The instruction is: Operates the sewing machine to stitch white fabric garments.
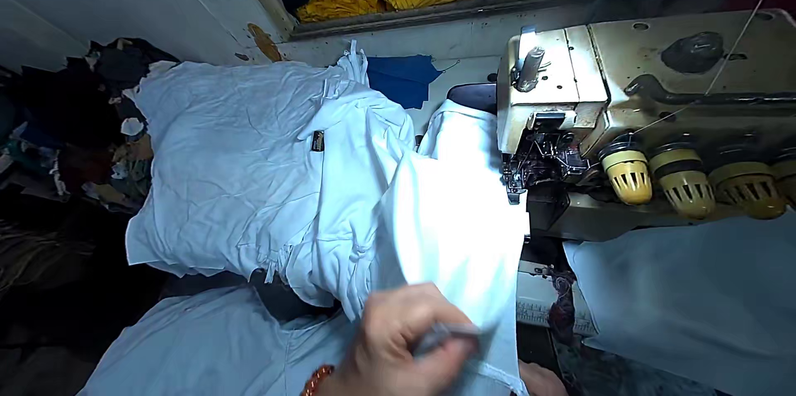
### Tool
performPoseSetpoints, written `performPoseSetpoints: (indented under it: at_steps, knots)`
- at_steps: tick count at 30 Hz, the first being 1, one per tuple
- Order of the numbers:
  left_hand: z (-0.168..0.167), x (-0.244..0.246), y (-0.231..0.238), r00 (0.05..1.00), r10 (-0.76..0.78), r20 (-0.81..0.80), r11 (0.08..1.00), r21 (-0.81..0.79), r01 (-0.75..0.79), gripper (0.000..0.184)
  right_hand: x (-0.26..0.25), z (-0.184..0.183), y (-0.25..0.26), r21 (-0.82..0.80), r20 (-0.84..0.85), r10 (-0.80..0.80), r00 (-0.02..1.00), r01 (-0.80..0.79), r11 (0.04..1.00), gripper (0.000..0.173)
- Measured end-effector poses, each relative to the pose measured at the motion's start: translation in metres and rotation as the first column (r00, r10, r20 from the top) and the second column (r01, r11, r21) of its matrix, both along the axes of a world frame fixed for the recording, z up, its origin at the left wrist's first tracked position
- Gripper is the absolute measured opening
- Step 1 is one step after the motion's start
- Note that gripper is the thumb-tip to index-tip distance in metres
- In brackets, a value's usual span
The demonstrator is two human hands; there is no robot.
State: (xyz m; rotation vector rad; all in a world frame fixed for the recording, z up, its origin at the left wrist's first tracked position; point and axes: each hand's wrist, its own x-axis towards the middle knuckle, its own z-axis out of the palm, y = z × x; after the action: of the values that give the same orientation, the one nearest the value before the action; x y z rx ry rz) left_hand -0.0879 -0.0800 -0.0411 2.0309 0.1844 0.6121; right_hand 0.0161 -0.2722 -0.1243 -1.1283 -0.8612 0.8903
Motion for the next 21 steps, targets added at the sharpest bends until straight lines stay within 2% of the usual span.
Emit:
performPoseSetpoints:
  at_steps: [1,3,6,8,12,16,21]
  knots:
    - [-0.001,0.001,-0.005,0.997,-0.080,-0.019,0.989,0.125,0.082,0.011,0.001,-0.003,-0.001,0.014,0.005,-0.021,1.000,0.021,1.000,0.015]
    - [-0.010,0.005,-0.014,0.985,-0.131,-0.112,0.928,0.337,0.162,0.014,0.004,-0.001,-0.002,-0.006,0.004,-0.042,0.999,0.042,0.999,0.017]
    - [-0.021,0.022,-0.015,0.990,-0.082,-0.110,0.836,0.533,0.129,0.016,0.012,0.011,0.002,-0.087,-0.052,-0.108,0.993,0.103,0.991,0.004]
    - [-0.021,0.038,-0.012,0.998,-0.029,-0.061,0.778,0.626,0.061,0.017,0.019,0.013,0.008,-0.103,-0.105,-0.146,0.984,0.136,0.985,0.013]
    - [-0.010,0.070,-0.003,0.994,0.103,-0.028,0.703,0.710,-0.053,0.018,0.033,0.029,0.033,-0.110,-0.185,-0.251,0.950,0.234,0.966,0.029]
    - [-0.002,0.089,0.006,0.987,0.162,-0.018,0.682,0.725,-0.099,0.014,0.044,0.026,0.058,0.000,-0.246,-0.308,0.919,0.318,0.948,0.022]
    - [-0.001,0.092,0.008,0.984,0.180,-0.014,0.657,0.746,-0.110,0.014,0.044,0.034,0.063,0.026,-0.324,-0.279,0.904,0.304,0.952,0.028]
